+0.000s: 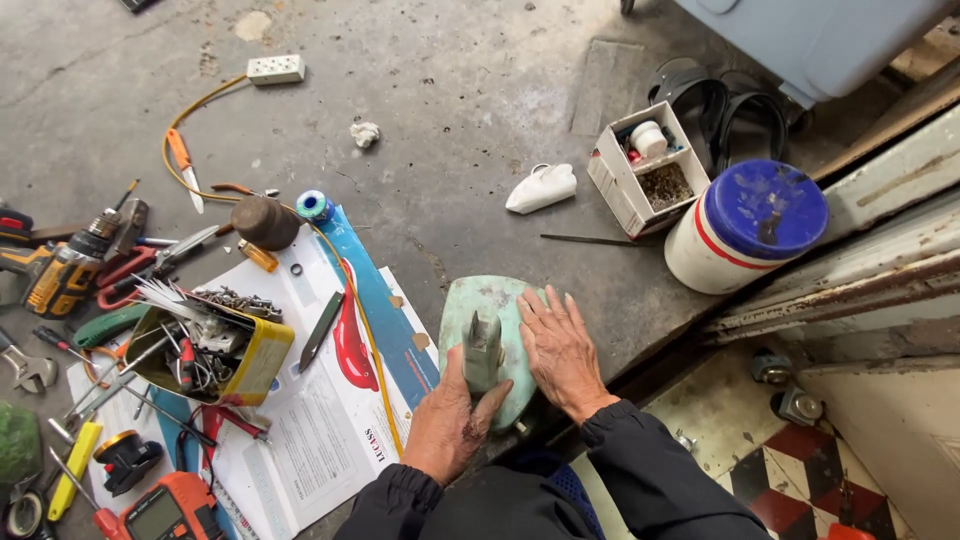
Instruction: Cleaning a fan base and other components with an air blow gun.
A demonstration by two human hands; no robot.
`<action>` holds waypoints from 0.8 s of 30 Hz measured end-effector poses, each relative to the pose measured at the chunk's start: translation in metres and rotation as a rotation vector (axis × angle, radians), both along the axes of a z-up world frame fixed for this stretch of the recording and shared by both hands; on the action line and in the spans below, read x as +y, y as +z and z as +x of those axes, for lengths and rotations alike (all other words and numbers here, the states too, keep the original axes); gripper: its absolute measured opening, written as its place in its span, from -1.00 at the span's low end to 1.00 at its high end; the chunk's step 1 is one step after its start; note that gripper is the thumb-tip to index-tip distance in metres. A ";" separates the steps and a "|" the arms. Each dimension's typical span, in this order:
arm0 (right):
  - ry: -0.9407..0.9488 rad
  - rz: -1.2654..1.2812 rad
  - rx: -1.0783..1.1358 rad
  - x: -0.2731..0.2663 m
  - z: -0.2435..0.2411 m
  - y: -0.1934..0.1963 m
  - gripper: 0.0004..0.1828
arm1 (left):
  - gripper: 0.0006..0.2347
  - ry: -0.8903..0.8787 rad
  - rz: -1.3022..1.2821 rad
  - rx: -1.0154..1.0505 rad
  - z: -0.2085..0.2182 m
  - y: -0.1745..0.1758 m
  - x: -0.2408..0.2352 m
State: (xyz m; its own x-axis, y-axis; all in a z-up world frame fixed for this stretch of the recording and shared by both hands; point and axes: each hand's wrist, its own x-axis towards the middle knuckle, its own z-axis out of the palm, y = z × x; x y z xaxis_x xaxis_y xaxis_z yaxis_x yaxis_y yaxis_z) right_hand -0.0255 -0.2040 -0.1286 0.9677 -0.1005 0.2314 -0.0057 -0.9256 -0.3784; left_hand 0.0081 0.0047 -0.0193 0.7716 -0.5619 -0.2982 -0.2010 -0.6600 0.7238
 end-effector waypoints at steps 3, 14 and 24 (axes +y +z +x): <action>-0.016 0.087 0.197 0.010 -0.012 0.011 -0.35 | -0.54 0.101 0.088 0.135 0.000 0.015 -0.007; 0.367 -0.139 0.162 -0.013 -0.006 -0.012 -0.41 | -0.46 0.073 0.050 0.076 -0.002 0.012 -0.006; 0.351 -0.115 -0.077 0.007 -0.047 0.013 -0.43 | -0.24 -0.042 0.061 0.049 -0.007 -0.005 0.004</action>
